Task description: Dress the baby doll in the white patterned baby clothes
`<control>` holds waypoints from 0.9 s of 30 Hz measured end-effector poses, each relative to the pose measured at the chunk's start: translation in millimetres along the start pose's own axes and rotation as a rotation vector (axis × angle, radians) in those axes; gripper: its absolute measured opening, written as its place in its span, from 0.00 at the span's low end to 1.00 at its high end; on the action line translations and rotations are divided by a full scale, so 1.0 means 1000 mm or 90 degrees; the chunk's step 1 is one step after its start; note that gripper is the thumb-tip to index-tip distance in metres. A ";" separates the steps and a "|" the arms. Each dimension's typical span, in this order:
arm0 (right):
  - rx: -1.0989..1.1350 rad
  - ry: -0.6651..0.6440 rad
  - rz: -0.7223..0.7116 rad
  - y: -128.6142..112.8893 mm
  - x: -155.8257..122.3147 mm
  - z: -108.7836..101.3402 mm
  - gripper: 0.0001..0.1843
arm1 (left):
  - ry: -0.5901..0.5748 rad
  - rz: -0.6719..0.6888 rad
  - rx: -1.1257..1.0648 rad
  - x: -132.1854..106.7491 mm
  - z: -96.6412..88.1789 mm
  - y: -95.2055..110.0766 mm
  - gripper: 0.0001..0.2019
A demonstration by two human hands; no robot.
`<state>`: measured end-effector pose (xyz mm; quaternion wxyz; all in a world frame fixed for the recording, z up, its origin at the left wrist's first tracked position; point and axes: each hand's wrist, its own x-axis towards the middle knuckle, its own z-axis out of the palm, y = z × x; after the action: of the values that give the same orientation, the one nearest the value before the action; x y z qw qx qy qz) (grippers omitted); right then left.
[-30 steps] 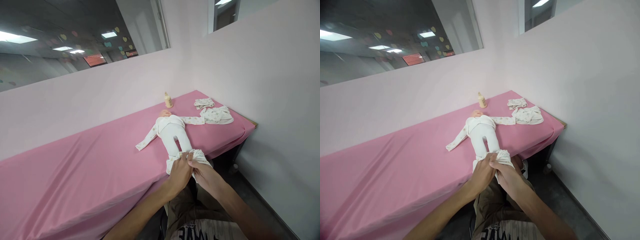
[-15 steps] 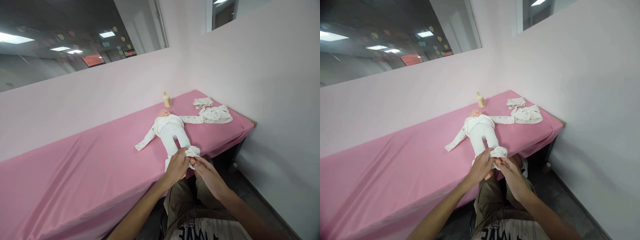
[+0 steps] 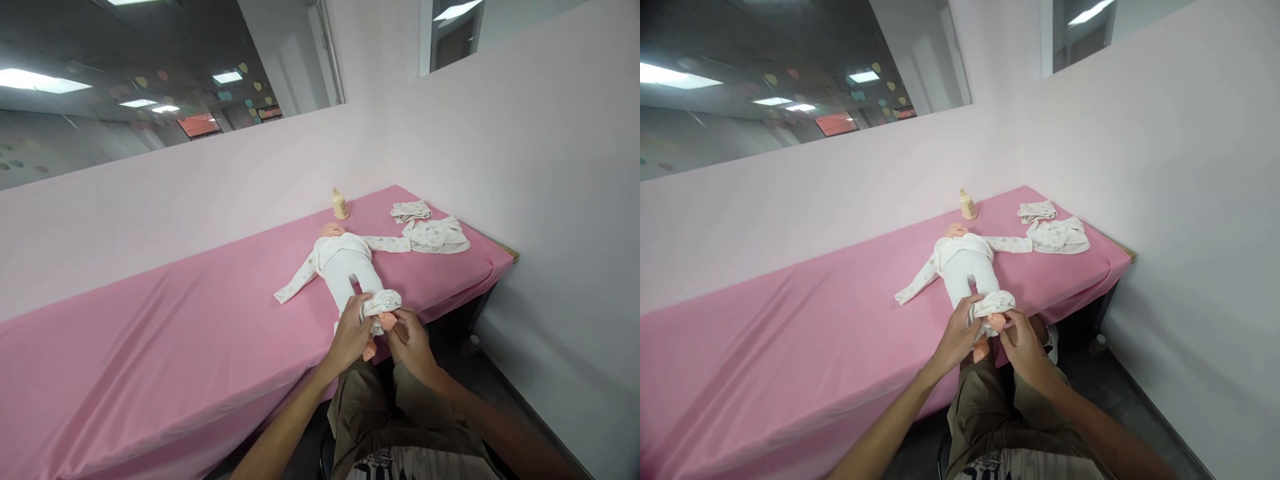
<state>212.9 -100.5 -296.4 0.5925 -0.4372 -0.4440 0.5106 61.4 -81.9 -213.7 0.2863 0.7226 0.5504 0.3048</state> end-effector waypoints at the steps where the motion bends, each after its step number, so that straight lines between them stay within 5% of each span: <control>1: -0.062 0.024 -0.058 0.002 0.003 0.000 0.18 | 0.011 0.005 -0.004 0.000 0.000 -0.001 0.19; 4: -0.213 0.038 -0.198 0.001 0.015 -0.003 0.14 | 0.015 0.061 0.016 0.001 0.000 -0.003 0.20; 8: -0.309 -0.067 -0.236 -0.009 0.038 -0.017 0.08 | -0.005 0.135 0.095 0.002 -0.002 -0.007 0.20; 13: -0.319 -0.320 -0.152 -0.035 0.071 -0.049 0.07 | -0.046 0.186 0.184 -0.007 -0.017 -0.019 0.22; 18: -0.250 -0.270 -0.040 -0.052 0.099 -0.058 0.14 | -0.076 0.083 0.115 -0.019 -0.050 -0.042 0.22; 22: -0.225 -0.342 0.008 -0.054 0.114 -0.042 0.15 | -0.222 0.015 -0.024 -0.014 -0.073 -0.055 0.30; 27: -0.278 -0.443 0.061 -0.064 0.131 -0.035 0.10 | -0.223 -0.026 -0.043 0.004 -0.079 -0.055 0.16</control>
<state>272.2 21.0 -231.8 0.2758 -0.3740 -0.6952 0.5485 -31.7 -58.8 -202.6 0.4082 0.7433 0.4960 0.1870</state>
